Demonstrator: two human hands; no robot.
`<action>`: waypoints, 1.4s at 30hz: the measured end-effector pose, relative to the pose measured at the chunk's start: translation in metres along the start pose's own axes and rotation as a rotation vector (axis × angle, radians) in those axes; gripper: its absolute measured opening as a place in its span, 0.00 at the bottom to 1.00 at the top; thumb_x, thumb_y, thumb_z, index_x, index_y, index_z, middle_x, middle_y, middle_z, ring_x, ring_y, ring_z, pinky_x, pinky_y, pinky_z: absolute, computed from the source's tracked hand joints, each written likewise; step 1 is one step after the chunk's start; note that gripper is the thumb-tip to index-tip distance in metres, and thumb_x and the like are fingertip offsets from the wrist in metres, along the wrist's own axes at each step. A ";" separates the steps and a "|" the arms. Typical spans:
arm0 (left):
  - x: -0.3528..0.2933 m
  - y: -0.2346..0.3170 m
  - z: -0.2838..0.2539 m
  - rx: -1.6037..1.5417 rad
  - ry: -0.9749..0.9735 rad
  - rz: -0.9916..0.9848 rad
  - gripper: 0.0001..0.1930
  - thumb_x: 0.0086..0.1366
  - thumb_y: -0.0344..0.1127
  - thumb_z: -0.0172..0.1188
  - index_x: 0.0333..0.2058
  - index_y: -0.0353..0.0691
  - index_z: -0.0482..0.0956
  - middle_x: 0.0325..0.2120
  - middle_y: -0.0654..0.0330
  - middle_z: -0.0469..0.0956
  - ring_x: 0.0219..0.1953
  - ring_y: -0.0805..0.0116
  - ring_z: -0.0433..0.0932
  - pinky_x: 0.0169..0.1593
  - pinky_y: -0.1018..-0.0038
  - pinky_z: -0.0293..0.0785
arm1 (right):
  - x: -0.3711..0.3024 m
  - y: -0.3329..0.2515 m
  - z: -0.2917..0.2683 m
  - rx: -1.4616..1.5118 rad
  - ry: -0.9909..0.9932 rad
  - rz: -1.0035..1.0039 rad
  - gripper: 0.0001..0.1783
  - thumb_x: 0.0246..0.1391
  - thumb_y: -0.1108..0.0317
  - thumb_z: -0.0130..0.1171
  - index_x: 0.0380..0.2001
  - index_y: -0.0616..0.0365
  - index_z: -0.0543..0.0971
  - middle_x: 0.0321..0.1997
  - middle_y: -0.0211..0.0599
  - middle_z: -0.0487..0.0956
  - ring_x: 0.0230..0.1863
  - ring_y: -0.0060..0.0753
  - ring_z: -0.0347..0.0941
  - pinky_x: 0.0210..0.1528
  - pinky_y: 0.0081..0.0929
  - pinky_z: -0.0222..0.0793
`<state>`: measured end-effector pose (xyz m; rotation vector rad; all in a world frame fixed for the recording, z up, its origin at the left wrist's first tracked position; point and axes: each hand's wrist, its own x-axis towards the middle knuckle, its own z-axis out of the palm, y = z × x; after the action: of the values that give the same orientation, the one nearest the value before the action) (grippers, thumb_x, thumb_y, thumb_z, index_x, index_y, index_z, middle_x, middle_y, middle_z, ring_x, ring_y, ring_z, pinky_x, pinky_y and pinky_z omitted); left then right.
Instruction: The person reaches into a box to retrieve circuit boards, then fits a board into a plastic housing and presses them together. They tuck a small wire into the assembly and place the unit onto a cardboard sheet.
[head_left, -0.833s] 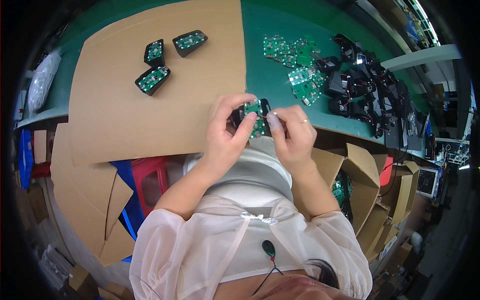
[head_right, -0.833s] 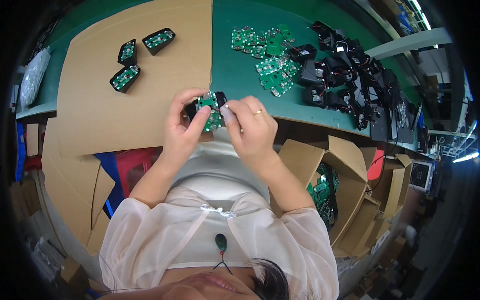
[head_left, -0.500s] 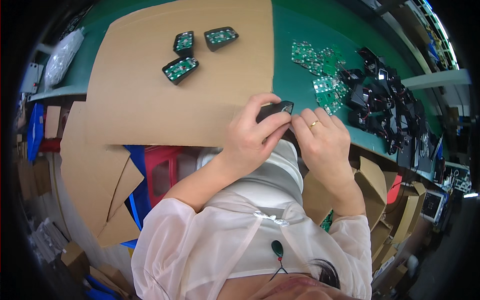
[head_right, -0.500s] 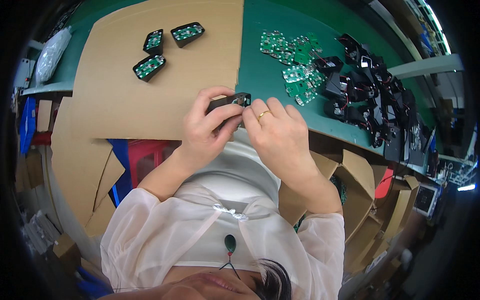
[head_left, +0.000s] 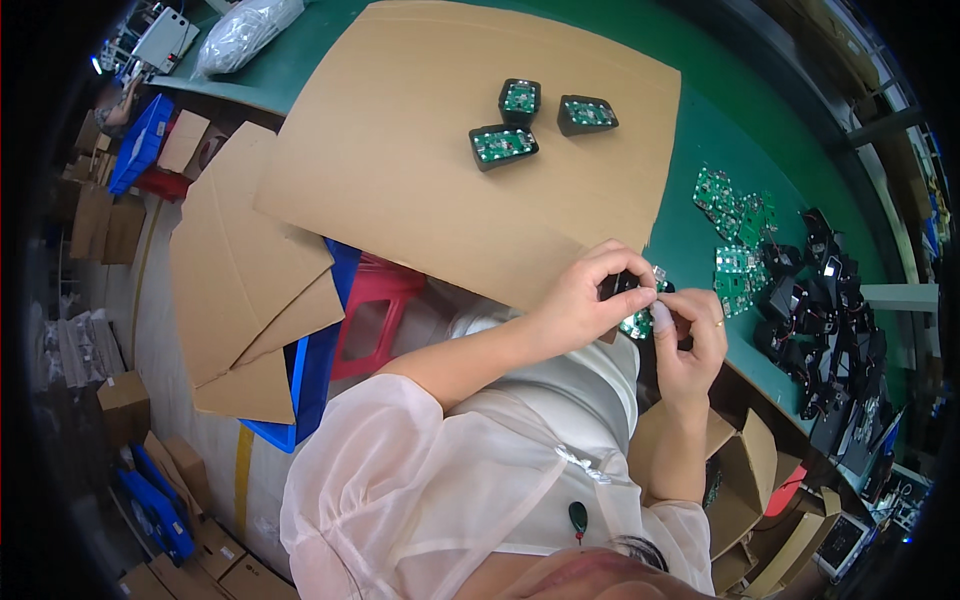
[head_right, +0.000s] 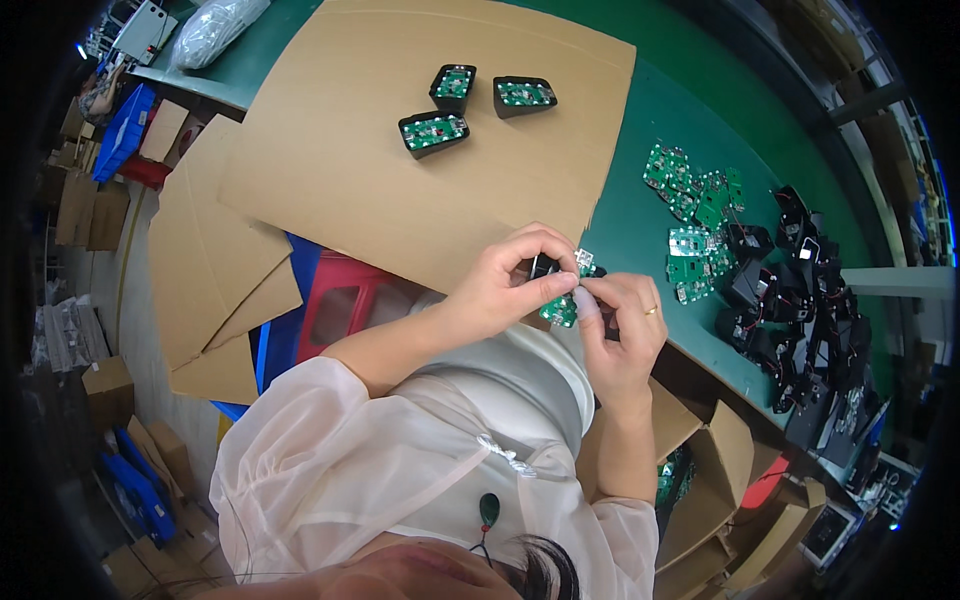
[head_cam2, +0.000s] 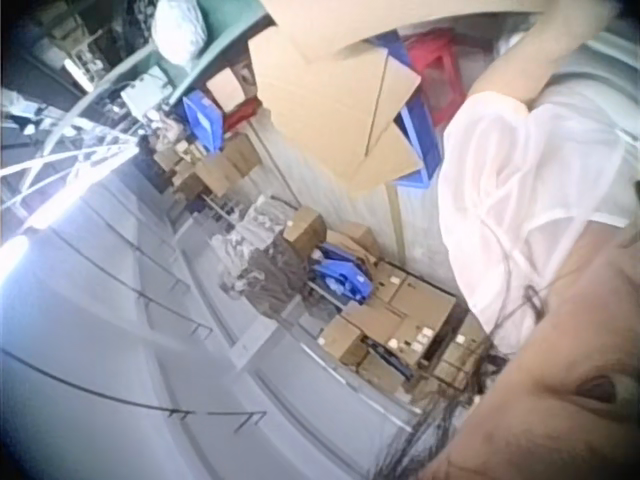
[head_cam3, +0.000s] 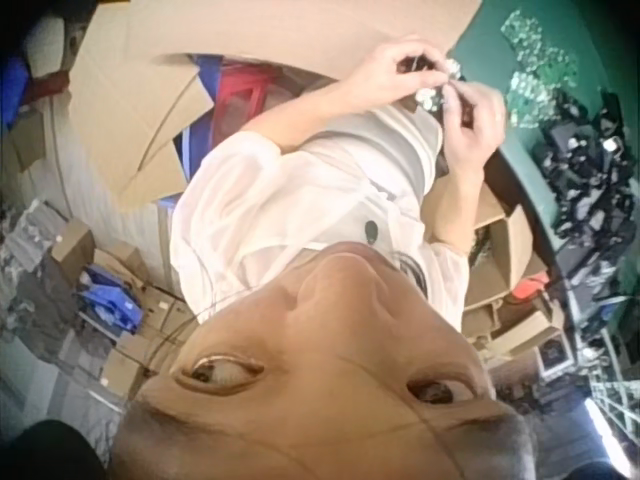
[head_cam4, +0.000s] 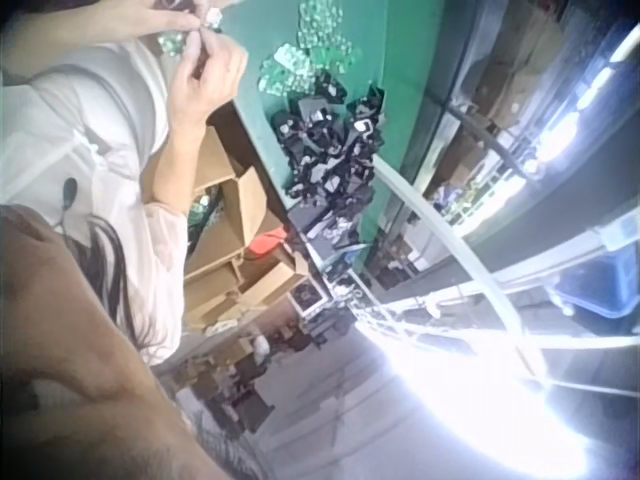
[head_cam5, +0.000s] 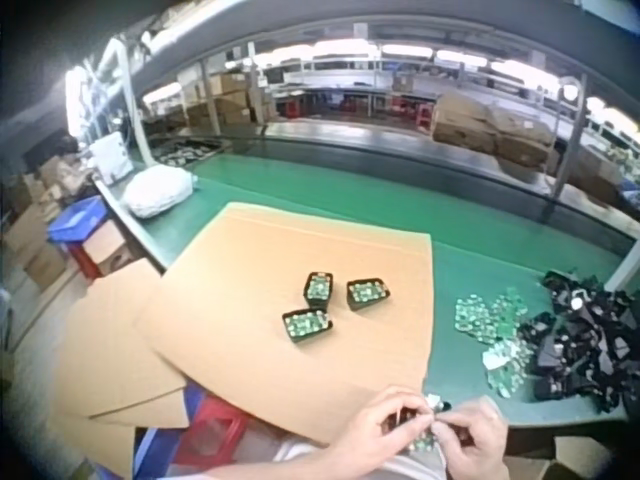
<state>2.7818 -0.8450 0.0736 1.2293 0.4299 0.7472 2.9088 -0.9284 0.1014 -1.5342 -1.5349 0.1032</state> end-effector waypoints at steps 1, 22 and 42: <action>0.001 -0.001 0.002 -0.006 -0.008 -0.004 0.03 0.58 0.29 0.55 0.31 0.38 0.73 0.32 0.64 0.66 0.20 0.80 0.68 0.19 0.85 0.63 | -0.001 0.002 -0.003 -0.008 0.002 0.007 0.08 0.40 0.81 0.59 0.27 0.61 0.75 0.25 0.36 0.72 0.24 0.26 0.66 0.18 0.19 0.59; 0.000 0.021 0.033 0.486 0.117 0.243 0.17 0.52 0.20 0.53 0.43 0.32 0.70 0.43 0.55 0.66 0.42 0.70 0.70 0.38 0.80 0.71 | 0.004 0.011 -0.038 -0.271 -0.054 -0.352 0.17 0.25 0.77 0.59 0.28 0.60 0.73 0.28 0.33 0.70 0.23 0.32 0.65 0.22 0.26 0.62; 0.008 0.012 0.048 0.763 0.196 0.549 0.20 0.47 0.21 0.57 0.42 0.37 0.72 0.37 0.55 0.69 0.29 0.65 0.74 0.24 0.77 0.72 | 0.008 0.006 -0.051 -0.457 -0.184 -0.409 0.11 0.31 0.70 0.53 0.24 0.59 0.71 0.26 0.31 0.67 0.24 0.30 0.63 0.23 0.24 0.61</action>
<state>2.8158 -0.8706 0.0999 2.0434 0.5722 1.2390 2.9477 -0.9476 0.1303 -1.5436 -2.0944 -0.3737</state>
